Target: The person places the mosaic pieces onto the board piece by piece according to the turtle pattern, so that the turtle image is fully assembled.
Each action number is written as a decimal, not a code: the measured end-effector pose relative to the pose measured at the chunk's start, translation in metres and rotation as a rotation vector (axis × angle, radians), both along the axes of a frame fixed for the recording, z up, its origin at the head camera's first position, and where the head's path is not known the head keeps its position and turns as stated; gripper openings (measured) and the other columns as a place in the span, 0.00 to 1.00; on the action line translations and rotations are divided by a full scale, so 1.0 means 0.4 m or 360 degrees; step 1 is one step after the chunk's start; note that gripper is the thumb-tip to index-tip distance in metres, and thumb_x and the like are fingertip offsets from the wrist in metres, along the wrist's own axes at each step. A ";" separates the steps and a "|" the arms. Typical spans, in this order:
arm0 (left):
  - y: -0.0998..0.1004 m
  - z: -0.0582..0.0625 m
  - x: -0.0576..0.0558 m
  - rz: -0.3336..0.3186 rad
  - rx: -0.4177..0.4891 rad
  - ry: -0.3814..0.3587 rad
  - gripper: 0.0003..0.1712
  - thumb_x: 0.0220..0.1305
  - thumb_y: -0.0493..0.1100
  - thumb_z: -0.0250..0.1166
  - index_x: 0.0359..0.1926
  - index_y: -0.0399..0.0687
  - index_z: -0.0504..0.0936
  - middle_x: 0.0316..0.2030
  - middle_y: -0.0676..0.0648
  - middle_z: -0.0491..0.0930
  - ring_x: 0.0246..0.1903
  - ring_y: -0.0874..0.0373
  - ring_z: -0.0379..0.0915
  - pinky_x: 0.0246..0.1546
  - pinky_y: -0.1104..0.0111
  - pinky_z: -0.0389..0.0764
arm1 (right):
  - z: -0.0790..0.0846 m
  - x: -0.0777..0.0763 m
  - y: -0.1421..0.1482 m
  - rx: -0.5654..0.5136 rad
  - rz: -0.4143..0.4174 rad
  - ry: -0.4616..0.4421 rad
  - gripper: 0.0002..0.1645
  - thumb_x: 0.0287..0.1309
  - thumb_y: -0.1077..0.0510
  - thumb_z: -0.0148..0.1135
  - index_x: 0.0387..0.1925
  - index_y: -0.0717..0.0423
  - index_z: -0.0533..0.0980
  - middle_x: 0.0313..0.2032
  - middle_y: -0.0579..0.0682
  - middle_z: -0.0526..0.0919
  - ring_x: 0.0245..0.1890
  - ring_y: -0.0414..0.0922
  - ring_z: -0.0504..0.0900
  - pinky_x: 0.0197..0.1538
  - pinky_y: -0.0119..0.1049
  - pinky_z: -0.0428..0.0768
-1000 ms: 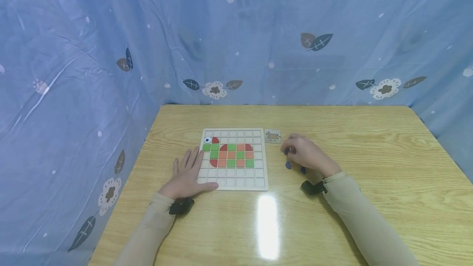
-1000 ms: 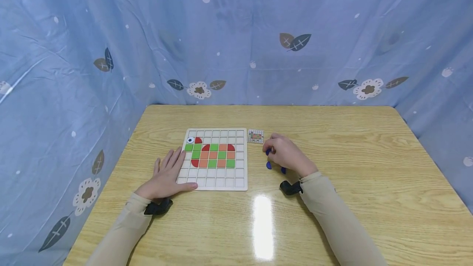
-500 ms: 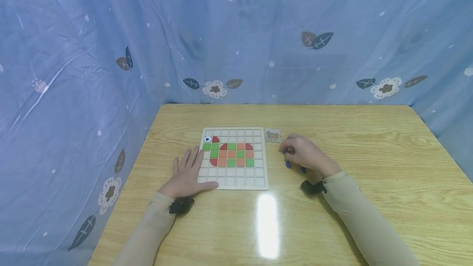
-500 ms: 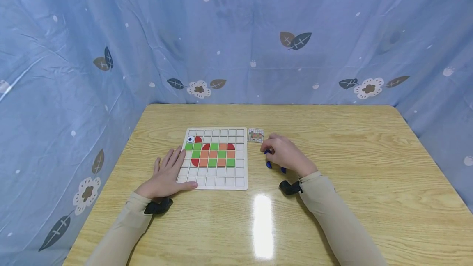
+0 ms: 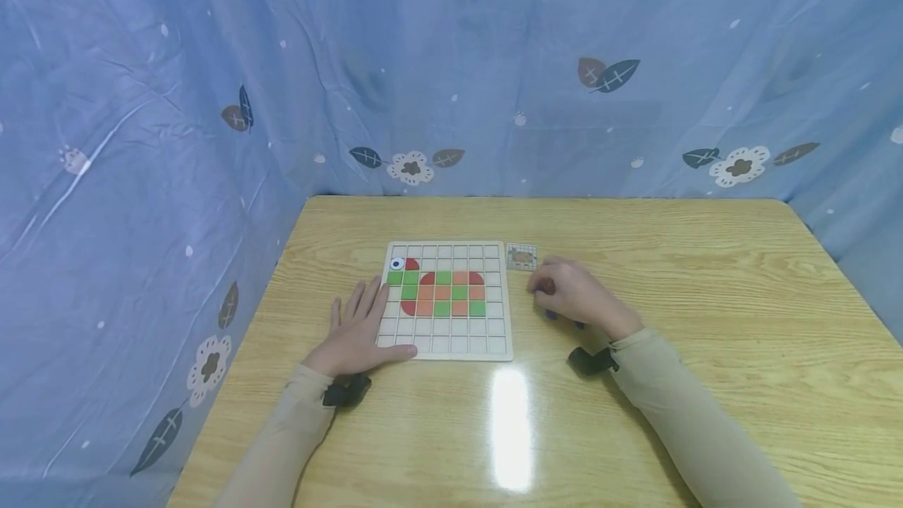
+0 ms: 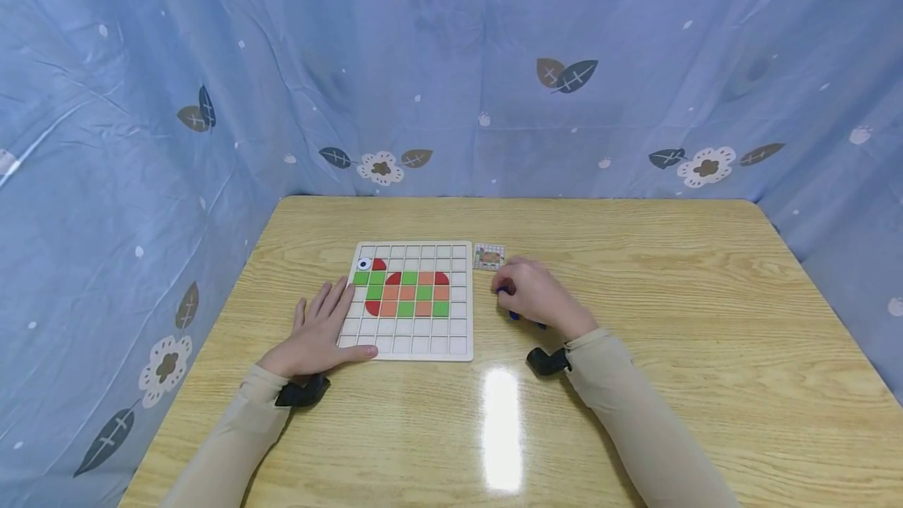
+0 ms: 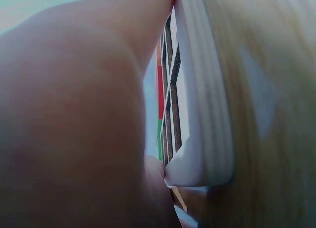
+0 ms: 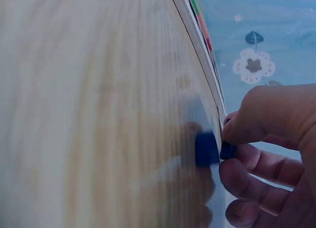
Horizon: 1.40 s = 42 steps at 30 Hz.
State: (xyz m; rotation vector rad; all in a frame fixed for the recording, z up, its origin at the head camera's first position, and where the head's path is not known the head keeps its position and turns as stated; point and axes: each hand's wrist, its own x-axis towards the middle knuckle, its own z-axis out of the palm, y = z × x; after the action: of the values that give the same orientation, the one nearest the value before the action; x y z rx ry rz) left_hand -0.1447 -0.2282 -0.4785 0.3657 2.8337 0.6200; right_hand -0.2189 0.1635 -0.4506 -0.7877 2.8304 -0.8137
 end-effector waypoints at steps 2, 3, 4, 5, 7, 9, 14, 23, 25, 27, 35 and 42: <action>0.001 0.003 0.000 0.0001 -0.0018 -0.0011 0.74 0.55 0.79 0.66 0.84 0.40 0.41 0.84 0.38 0.34 0.82 0.33 0.26 0.73 0.29 0.29 | 0.005 0.004 -0.016 -0.0022 0.0016 0.0007 0.09 0.55 0.65 0.68 0.38 0.53 0.87 0.38 0.47 0.85 0.36 0.45 0.80 0.40 0.39 0.80; 0.002 0.004 0.000 0.0002 -0.0022 -0.0017 0.74 0.56 0.78 0.66 0.84 0.40 0.41 0.84 0.38 0.34 0.82 0.33 0.27 0.73 0.28 0.29 | 0.008 0.006 -0.024 -0.0041 0.0028 0.0007 0.09 0.55 0.65 0.68 0.37 0.52 0.87 0.41 0.50 0.87 0.42 0.49 0.83 0.44 0.42 0.81; 0.003 0.005 0.000 0.0004 -0.0028 -0.0022 0.73 0.56 0.78 0.67 0.84 0.40 0.41 0.84 0.38 0.34 0.82 0.33 0.27 0.73 0.28 0.29 | 0.011 0.007 -0.034 -0.0060 0.0045 0.0009 0.09 0.54 0.65 0.68 0.36 0.51 0.87 0.44 0.52 0.88 0.49 0.53 0.85 0.51 0.47 0.82; 0.004 0.007 0.000 0.0006 -0.0028 -0.0031 0.73 0.56 0.77 0.67 0.84 0.41 0.41 0.84 0.38 0.34 0.82 0.33 0.27 0.73 0.28 0.29 | 0.012 0.008 -0.044 -0.0079 0.0060 0.0017 0.09 0.54 0.65 0.68 0.35 0.50 0.87 0.48 0.54 0.89 0.57 0.57 0.84 0.56 0.49 0.81; 0.005 0.009 0.001 0.0011 -0.0030 -0.0035 0.73 0.56 0.77 0.68 0.84 0.41 0.41 0.84 0.39 0.34 0.82 0.34 0.26 0.73 0.29 0.29 | 0.012 0.009 -0.063 -0.0115 0.0094 0.0040 0.08 0.54 0.66 0.68 0.33 0.50 0.86 0.51 0.55 0.88 0.69 0.63 0.75 0.67 0.55 0.76; 0.004 0.006 0.000 0.0014 -0.0026 -0.0029 0.73 0.56 0.77 0.67 0.84 0.42 0.41 0.84 0.39 0.34 0.82 0.34 0.26 0.73 0.29 0.29 | 0.012 0.008 -0.081 -0.0151 0.0120 0.0054 0.08 0.54 0.66 0.69 0.33 0.51 0.86 0.49 0.54 0.88 0.66 0.61 0.78 0.65 0.54 0.77; 0.002 -0.001 -0.001 0.0010 -0.0017 -0.0016 0.74 0.55 0.78 0.67 0.84 0.41 0.41 0.84 0.39 0.34 0.82 0.34 0.26 0.73 0.29 0.29 | 0.007 0.001 -0.119 -0.0166 0.0181 0.0142 0.08 0.54 0.67 0.71 0.34 0.53 0.87 0.34 0.44 0.85 0.39 0.45 0.76 0.49 0.43 0.77; 0.001 -0.001 -0.003 0.0013 -0.0051 -0.0018 0.74 0.55 0.79 0.66 0.84 0.43 0.39 0.84 0.40 0.33 0.82 0.35 0.26 0.73 0.29 0.30 | -0.007 -0.015 -0.154 -0.0132 0.0198 0.0085 0.09 0.57 0.66 0.70 0.38 0.52 0.88 0.37 0.42 0.89 0.45 0.45 0.83 0.72 0.58 0.67; 0.000 -0.001 -0.004 0.0011 -0.0045 -0.0017 0.74 0.55 0.79 0.66 0.84 0.42 0.39 0.84 0.40 0.33 0.82 0.35 0.26 0.73 0.29 0.30 | -0.010 -0.018 -0.155 -0.0112 0.0191 0.0082 0.09 0.57 0.66 0.70 0.38 0.52 0.87 0.38 0.43 0.89 0.46 0.45 0.83 0.77 0.61 0.59; -0.001 0.000 -0.004 0.0013 -0.0036 -0.0021 0.74 0.56 0.78 0.67 0.84 0.42 0.39 0.84 0.40 0.33 0.82 0.35 0.26 0.73 0.29 0.30 | -0.012 -0.019 -0.157 -0.0096 0.0185 0.0093 0.09 0.57 0.66 0.70 0.39 0.52 0.87 0.38 0.43 0.89 0.45 0.45 0.84 0.79 0.62 0.57; 0.002 0.008 -0.003 0.0013 -0.0030 -0.0039 0.73 0.56 0.77 0.67 0.84 0.43 0.40 0.85 0.41 0.32 0.83 0.36 0.25 0.74 0.29 0.29 | -0.015 -0.018 -0.154 -0.0064 0.0178 0.0139 0.09 0.56 0.66 0.71 0.39 0.52 0.88 0.36 0.44 0.88 0.39 0.42 0.79 0.58 0.47 0.76; 0.003 0.001 -0.007 0.0015 -0.0039 -0.0046 0.74 0.56 0.77 0.68 0.85 0.44 0.39 0.84 0.40 0.32 0.82 0.36 0.25 0.73 0.29 0.29 | -0.018 -0.017 -0.147 -0.0099 0.0245 0.0164 0.08 0.58 0.66 0.70 0.39 0.54 0.89 0.35 0.45 0.87 0.37 0.41 0.79 0.48 0.40 0.79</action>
State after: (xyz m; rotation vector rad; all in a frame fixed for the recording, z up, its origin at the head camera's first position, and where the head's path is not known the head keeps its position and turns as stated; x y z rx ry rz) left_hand -0.1474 -0.2272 -0.4781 0.3363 2.8146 0.5868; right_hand -0.2259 0.1047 -0.4579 -1.0711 2.7994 -0.8650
